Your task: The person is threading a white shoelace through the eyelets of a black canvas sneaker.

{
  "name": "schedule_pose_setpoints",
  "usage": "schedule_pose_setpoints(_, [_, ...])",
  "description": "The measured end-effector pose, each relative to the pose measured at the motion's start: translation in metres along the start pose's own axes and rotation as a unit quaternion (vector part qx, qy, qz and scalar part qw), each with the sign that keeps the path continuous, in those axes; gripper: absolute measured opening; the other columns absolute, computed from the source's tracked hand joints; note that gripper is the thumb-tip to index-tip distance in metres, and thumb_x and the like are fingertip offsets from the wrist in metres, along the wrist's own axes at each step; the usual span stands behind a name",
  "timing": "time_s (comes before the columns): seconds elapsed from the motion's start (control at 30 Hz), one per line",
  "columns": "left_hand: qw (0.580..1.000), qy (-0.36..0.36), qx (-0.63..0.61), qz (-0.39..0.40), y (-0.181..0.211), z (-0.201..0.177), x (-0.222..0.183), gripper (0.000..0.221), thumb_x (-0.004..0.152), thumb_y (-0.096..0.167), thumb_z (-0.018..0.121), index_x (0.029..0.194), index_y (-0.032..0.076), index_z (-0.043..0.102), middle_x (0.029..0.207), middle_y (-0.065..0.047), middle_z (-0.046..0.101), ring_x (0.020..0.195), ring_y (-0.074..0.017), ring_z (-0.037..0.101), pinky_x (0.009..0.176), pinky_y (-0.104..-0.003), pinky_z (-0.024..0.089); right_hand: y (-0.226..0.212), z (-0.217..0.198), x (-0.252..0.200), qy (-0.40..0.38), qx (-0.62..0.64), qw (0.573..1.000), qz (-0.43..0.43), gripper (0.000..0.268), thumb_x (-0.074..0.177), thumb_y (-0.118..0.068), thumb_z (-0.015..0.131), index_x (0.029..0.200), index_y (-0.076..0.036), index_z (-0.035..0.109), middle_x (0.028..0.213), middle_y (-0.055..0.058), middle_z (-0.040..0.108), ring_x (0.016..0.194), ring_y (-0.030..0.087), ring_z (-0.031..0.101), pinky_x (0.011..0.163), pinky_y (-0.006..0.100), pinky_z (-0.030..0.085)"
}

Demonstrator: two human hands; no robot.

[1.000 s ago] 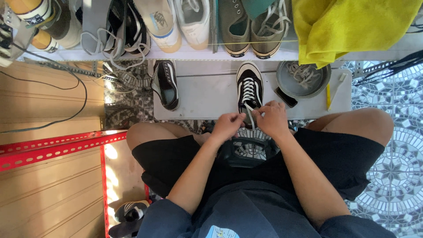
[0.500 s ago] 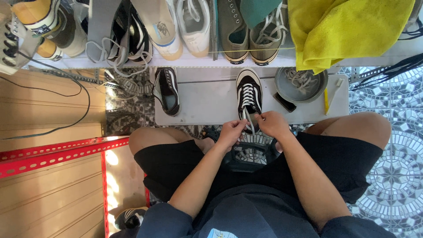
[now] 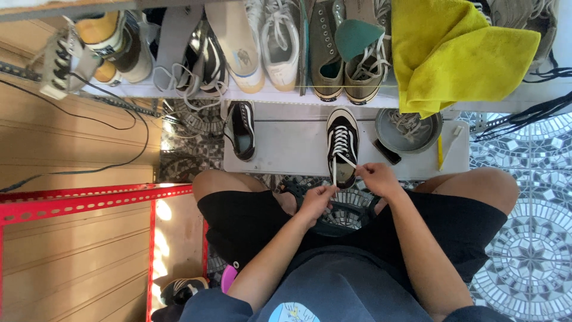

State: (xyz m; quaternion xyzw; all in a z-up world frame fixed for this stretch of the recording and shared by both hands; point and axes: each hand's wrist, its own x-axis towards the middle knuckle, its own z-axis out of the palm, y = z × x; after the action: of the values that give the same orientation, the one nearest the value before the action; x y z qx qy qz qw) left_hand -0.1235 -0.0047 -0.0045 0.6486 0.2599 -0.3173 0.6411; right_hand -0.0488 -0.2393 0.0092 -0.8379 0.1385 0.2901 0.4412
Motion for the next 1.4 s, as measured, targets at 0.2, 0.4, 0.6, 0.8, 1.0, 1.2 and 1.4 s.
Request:
schedule_pose_setpoints(0.2, [0.997, -0.010, 0.078, 0.018, -0.063, -0.011, 0.046, 0.041, 0.111, 0.043, 0.075, 0.128, 0.006, 0.080, 0.109, -0.010, 0.080, 0.079, -0.0146, 0.075, 0.061, -0.028, 0.056, -0.027, -0.021, -0.050, 0.003, 0.070, 0.995, 0.069, 0.044, 0.111, -0.045, 0.068, 0.120, -0.008, 0.088, 0.118, 0.025, 0.082, 0.108, 0.046, 0.078, 0.067, 0.059, 0.068])
schedule_pose_setpoints(0.4, [0.985, 0.004, 0.170, 0.007, -0.055, -0.027, 0.047, 0.051, 0.108, 0.054, 0.074, 0.122, 0.005, 0.082, 0.104, -0.014, 0.081, 0.087, -0.0246, 0.078, 0.069, -0.036, 0.060, -0.016, -0.039, -0.043, 0.031, 0.107, 0.991, 0.077, 0.040, 0.111, -0.033, 0.067, 0.127, -0.001, 0.084, 0.127, 0.028, 0.079, 0.113, 0.045, 0.077, 0.075, 0.057, 0.071])
schedule_pose_setpoints(0.6, [0.976, 0.066, 0.201, 0.057, -0.021, -0.019, 0.029, 0.053, 0.113, 0.057, 0.065, 0.097, 0.011, 0.085, 0.081, -0.011, 0.079, 0.078, -0.0263, 0.077, 0.066, -0.036, 0.058, -0.007, -0.079, -0.020, -0.006, 0.084, 0.996, -0.021, 0.045, 0.105, -0.035, 0.075, 0.124, 0.004, 0.085, 0.098, 0.023, 0.075, 0.094, 0.031, 0.062, 0.074, 0.048, 0.050])
schedule_pose_setpoints(0.8, [0.978, 0.061, 0.157, 0.120, 0.022, -0.002, 0.001, 0.045, 0.115, 0.048, 0.067, 0.100, 0.010, 0.085, 0.082, -0.012, 0.079, 0.076, -0.0260, 0.077, 0.069, -0.038, 0.059, -0.005, -0.091, 0.004, -0.071, 0.178, 0.979, -0.076, 0.036, 0.104, -0.020, 0.077, 0.124, 0.010, 0.082, 0.094, 0.014, 0.068, 0.090, 0.025, 0.055, 0.080, 0.036, 0.045])
schedule_pose_setpoints(1.0, [0.997, -0.018, 0.043, 0.068, 0.053, 0.017, -0.016, 0.044, 0.118, 0.037, 0.061, 0.126, -0.002, 0.079, 0.112, -0.022, 0.082, 0.066, -0.0248, 0.080, 0.052, -0.034, 0.066, 0.014, -0.090, 0.026, -0.089, 0.217, 0.964, -0.123, 0.029, 0.108, -0.019, 0.079, 0.123, 0.006, 0.084, 0.089, 0.009, 0.069, 0.084, 0.016, 0.056, 0.075, 0.030, 0.046])
schedule_pose_setpoints(1.2, [0.999, -0.047, -0.010, 0.014, 0.066, 0.037, 0.007, 0.048, 0.116, 0.039, 0.063, 0.140, -0.003, 0.072, 0.131, -0.025, 0.078, 0.073, -0.0270, 0.083, 0.055, -0.033, 0.070, 0.010, -0.085, 0.028, -0.079, 0.212, 0.967, -0.121, 0.033, 0.105, -0.024, 0.084, 0.123, 0.004, 0.084, 0.095, 0.008, 0.074, 0.087, 0.016, 0.060, 0.075, 0.031, 0.048])
schedule_pose_setpoints(1.4, [0.997, -0.041, -0.058, 0.019, 0.051, 0.054, 0.049, 0.061, 0.120, 0.032, 0.058, 0.162, -0.010, 0.047, 0.155, -0.036, 0.057, 0.087, -0.0351, 0.084, 0.075, -0.045, 0.076, 0.003, -0.075, 0.028, -0.077, 0.218, 0.964, -0.130, 0.023, 0.102, -0.022, 0.086, 0.115, -0.004, 0.084, 0.089, 0.004, 0.072, 0.080, 0.014, 0.058, 0.071, 0.028, 0.046])
